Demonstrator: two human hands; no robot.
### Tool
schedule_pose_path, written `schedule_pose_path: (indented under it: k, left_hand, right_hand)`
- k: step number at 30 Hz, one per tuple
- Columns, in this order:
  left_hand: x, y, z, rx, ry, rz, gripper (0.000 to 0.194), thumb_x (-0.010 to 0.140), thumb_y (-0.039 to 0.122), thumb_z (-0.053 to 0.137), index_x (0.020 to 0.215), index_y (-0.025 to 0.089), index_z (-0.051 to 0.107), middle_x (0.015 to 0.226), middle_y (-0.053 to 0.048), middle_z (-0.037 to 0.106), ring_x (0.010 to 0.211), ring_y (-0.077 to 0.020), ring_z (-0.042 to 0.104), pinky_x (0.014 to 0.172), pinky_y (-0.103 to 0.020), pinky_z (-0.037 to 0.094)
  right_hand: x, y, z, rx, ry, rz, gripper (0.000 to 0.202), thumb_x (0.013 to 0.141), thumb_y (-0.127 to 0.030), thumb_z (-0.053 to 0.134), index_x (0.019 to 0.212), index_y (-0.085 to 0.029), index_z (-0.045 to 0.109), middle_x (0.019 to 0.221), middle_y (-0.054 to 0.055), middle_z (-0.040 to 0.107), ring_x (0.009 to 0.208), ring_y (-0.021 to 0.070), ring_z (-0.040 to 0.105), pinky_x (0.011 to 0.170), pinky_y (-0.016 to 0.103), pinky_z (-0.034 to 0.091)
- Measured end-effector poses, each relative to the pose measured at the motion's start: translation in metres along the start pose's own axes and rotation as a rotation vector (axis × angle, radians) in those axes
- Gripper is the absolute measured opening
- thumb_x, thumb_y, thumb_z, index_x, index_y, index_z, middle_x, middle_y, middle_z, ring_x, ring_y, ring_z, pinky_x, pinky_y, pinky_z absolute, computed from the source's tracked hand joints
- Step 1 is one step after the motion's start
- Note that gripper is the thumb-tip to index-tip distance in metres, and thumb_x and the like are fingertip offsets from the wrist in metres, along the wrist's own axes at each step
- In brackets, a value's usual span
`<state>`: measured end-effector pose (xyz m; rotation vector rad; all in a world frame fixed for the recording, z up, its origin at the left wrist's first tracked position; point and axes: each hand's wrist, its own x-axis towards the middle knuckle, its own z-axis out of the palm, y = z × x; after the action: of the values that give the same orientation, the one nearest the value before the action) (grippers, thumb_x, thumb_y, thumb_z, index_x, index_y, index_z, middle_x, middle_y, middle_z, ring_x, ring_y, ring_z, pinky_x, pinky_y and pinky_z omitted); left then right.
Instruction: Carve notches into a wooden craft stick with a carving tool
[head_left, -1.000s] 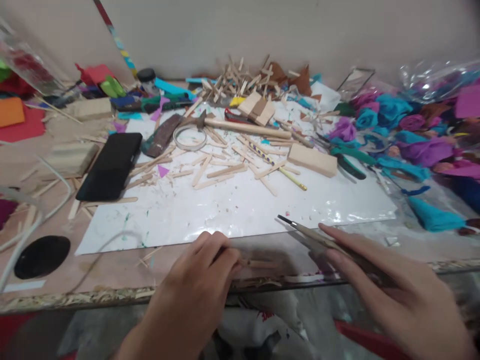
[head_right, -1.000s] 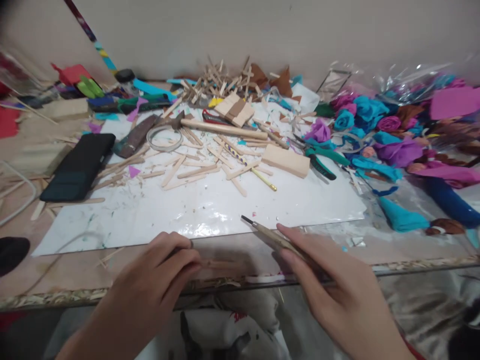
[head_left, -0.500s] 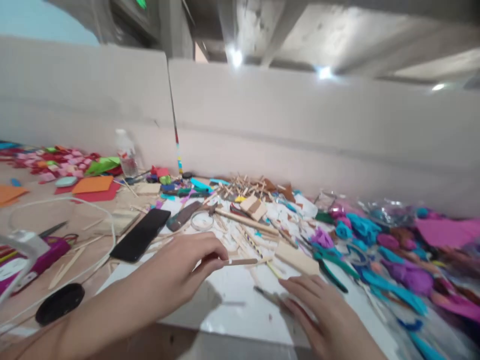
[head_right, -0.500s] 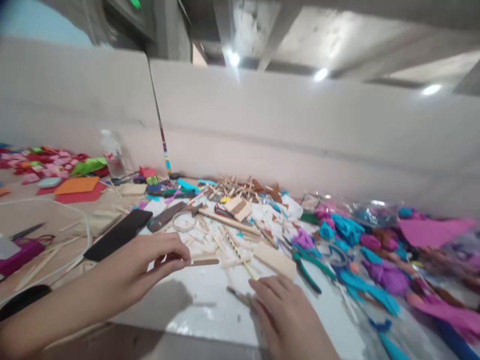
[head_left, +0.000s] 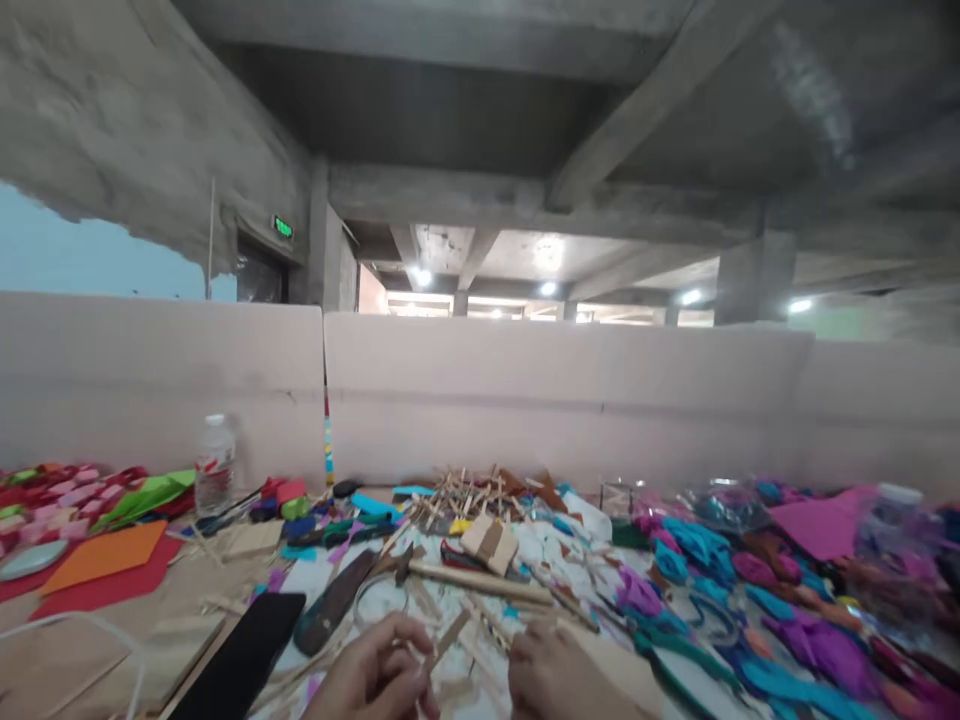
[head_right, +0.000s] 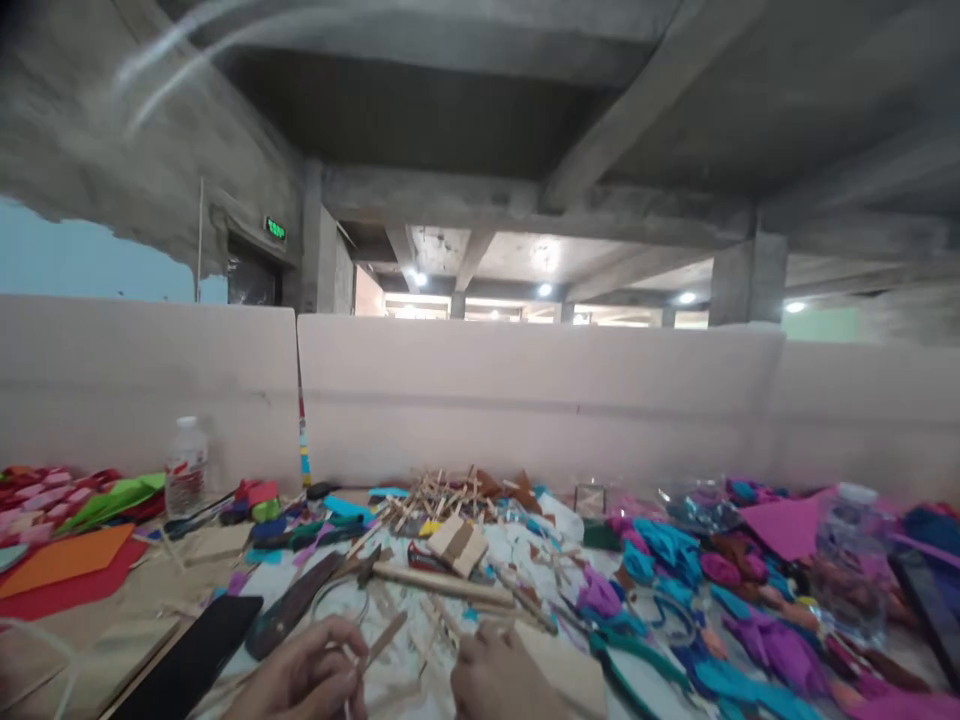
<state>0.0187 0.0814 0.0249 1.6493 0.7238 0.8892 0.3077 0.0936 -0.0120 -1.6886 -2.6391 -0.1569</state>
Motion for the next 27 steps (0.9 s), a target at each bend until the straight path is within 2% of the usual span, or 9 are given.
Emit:
schedule_pose_path:
  k: [1,3,5,8,13,17,21,24,27]
  left_hand:
    - [-0.003,-0.003,0.000,-0.030,0.008,-0.036,0.065,0.098,0.082,0.071,0.119,0.020,0.068,0.093,-0.004,0.073,0.073,-0.0167,0.066,0.068,-0.029,0.056]
    - [-0.009,-0.004,-0.002,-0.091,0.038,-0.108,0.040,0.110,0.048,0.072,0.137,0.018,0.068,0.129,-0.010,0.073,0.106,-0.0241,0.075,0.091,-0.044,0.066]
    - [-0.013,0.000,-0.006,-0.144,0.059,-0.175,0.042,0.109,0.042,0.075,0.143,0.019,0.067,0.142,-0.012,0.069,0.120,-0.0287,0.073,0.101,-0.051,0.065]
    - [-0.014,0.013,-0.007,-0.195,0.066,-0.243,0.042,0.109,0.042,0.075,0.143,0.019,0.067,0.143,-0.012,0.069,0.121,-0.0291,0.072,0.102,-0.051,0.065]
    - [-0.014,0.021,0.010,-0.220,0.051,-0.290,0.040,0.109,0.043,0.074,0.140,0.018,0.068,0.138,-0.012,0.071,0.116,-0.0274,0.074,0.099,-0.049,0.066]
    - [-0.017,0.014,0.014,-0.236,0.074,-0.281,0.035,0.110,0.044,0.073,0.131,0.017,0.070,0.123,-0.009,0.074,0.100,-0.0221,0.075,0.086,-0.041,0.067]
    - [-0.020,0.017,0.001,-0.281,0.242,-0.187,0.035,0.107,0.051,0.075,0.114,0.017,0.070,0.087,-0.002,0.073,0.069,-0.0134,0.066,0.067,-0.025,0.056]
    - [-0.017,0.020,-0.007,-0.316,0.362,-0.149,0.037,0.102,0.053,0.079,0.109,0.019,0.068,0.083,-0.001,0.071,0.068,-0.0133,0.066,0.064,-0.024,0.052]
    - [-0.014,0.019,-0.009,-0.333,0.401,-0.173,0.035,0.103,0.052,0.077,0.110,0.019,0.067,0.079,0.003,0.064,0.063,-0.0127,0.061,0.062,-0.025,0.052]
  right_hand:
    - [-0.008,-0.007,-0.011,0.042,0.014,0.004,0.040,0.108,-0.043,0.073,0.141,-0.020,0.068,0.144,0.012,0.069,0.122,0.0271,0.071,0.103,0.050,0.064]
    - [-0.019,-0.014,-0.031,0.144,0.013,0.001,0.042,0.108,-0.043,0.073,0.142,-0.020,0.068,0.144,0.012,0.069,0.122,0.0275,0.071,0.103,0.051,0.064]
    - [-0.022,-0.014,-0.047,0.261,-0.008,0.014,0.043,0.107,-0.043,0.074,0.142,-0.019,0.068,0.144,0.013,0.069,0.123,0.0280,0.071,0.103,0.051,0.064]
    - [-0.017,-0.010,-0.061,0.461,-0.029,0.081,0.043,0.107,-0.043,0.074,0.142,-0.019,0.068,0.144,0.013,0.068,0.122,0.0278,0.071,0.103,0.051,0.064]
    - [-0.009,-0.016,-0.080,0.849,-0.016,0.216,0.042,0.108,-0.044,0.073,0.142,-0.019,0.068,0.142,0.012,0.069,0.120,0.0270,0.072,0.101,0.050,0.065]
    - [-0.004,-0.030,-0.079,1.115,0.017,0.316,0.044,0.107,-0.044,0.074,0.142,-0.019,0.067,0.141,0.012,0.070,0.119,0.0270,0.073,0.099,0.049,0.065]
    - [-0.004,-0.034,-0.061,1.251,0.041,0.406,0.043,0.107,-0.045,0.073,0.142,-0.019,0.067,0.140,0.012,0.070,0.119,0.0269,0.073,0.100,0.049,0.065]
    - [-0.006,-0.030,-0.049,1.278,-0.005,0.433,0.043,0.107,-0.044,0.073,0.141,-0.018,0.068,0.139,0.012,0.070,0.118,0.0266,0.073,0.099,0.049,0.065]
    - [-0.011,-0.026,-0.046,1.276,-0.057,0.421,0.040,0.108,-0.046,0.072,0.135,-0.017,0.070,0.129,0.010,0.073,0.107,0.0230,0.074,0.093,0.045,0.066]
